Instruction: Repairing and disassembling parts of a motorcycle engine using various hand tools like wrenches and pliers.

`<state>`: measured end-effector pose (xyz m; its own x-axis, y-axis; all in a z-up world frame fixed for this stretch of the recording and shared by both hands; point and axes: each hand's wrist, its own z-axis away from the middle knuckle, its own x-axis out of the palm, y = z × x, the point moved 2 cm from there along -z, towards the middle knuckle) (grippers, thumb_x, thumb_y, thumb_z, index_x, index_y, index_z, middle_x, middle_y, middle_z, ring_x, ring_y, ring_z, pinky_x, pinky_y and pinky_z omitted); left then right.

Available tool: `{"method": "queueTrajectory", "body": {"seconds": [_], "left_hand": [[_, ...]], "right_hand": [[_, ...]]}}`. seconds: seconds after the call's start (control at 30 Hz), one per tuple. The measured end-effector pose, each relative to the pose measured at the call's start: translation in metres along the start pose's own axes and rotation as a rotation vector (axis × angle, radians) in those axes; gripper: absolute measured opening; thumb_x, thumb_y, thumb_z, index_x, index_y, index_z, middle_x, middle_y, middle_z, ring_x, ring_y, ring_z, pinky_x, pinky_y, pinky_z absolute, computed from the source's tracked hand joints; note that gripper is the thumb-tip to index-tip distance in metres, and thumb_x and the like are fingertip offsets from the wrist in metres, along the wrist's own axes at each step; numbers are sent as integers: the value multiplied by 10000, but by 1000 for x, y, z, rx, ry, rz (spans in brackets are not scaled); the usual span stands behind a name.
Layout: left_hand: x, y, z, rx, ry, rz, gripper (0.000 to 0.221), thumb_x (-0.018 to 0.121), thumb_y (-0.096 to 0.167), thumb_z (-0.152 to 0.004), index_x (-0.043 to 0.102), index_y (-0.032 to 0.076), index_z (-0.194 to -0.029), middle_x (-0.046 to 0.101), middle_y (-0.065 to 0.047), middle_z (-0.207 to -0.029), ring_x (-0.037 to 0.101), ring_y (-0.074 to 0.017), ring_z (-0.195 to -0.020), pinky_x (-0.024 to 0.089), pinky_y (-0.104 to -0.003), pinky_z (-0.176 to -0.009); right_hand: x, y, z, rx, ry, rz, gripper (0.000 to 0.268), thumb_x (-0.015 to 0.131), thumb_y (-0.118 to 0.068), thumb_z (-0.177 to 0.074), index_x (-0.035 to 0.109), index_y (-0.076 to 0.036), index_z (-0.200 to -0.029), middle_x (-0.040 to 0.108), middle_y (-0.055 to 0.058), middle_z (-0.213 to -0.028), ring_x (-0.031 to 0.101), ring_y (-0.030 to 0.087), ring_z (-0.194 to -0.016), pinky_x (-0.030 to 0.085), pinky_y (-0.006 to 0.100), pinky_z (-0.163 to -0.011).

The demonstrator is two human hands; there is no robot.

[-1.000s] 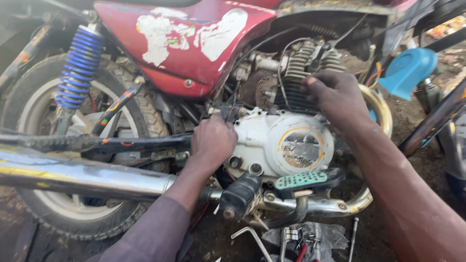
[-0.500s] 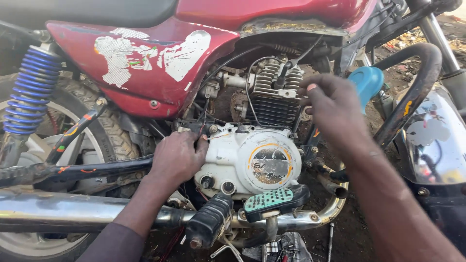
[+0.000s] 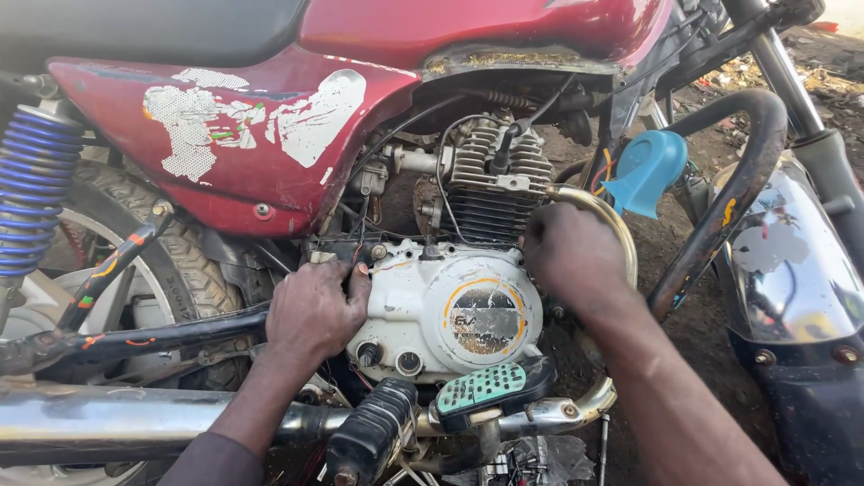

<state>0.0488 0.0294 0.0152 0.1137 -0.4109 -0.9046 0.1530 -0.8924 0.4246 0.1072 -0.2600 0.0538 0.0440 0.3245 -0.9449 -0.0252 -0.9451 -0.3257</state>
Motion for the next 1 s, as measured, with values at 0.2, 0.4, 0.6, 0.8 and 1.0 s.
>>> {"method": "queueTrajectory", "body": {"seconds": [0.2,0.4,0.6,0.8,1.0], "left_hand": [[2,-3,-1,9,-4,-9,500,438,515,-926,767,146,-854,746,-168,-761,737,-470,-872,598,-564,-806],[-1,-4,-2,48,25,-52,475,453,496,-916,781,153,-901,749,-186,-767,738,-476,-873,588,-567,-834],[0,-9,-3,55,47,-37,481,467,510,-909,783,148,-894,747,-193,-778,739,-483,-855,593,-567,-809],[2,-11,-3,53,24,-28,526,443,560,-898,756,143,-823,737,-184,-768,728,-486,-863,581,-562,-817],[2,-8,-1,54,51,-9,499,453,523,-900,757,141,-800,733,-156,-726,745,-456,-818,593,-526,-790]], "right_hand": [[-7,-6,-1,-5,-184,137,246,666,-215,-855,825,-239,-1041,794,144,-1016,746,375,-1049,586,481,-906],[-12,-20,14,-110,-178,276,257,625,-121,-878,780,-200,-1068,787,96,-1004,747,332,-1057,594,476,-897],[-7,-19,17,-121,-49,317,181,633,-132,-888,771,-246,-915,780,60,-895,765,314,-960,603,444,-806],[-4,-16,15,-36,-66,230,188,673,-165,-877,789,-250,-997,785,61,-929,759,330,-978,603,455,-845],[26,10,17,132,18,-311,241,657,-363,-936,758,-199,-1080,769,100,-951,729,375,-1019,581,543,-842]]}}
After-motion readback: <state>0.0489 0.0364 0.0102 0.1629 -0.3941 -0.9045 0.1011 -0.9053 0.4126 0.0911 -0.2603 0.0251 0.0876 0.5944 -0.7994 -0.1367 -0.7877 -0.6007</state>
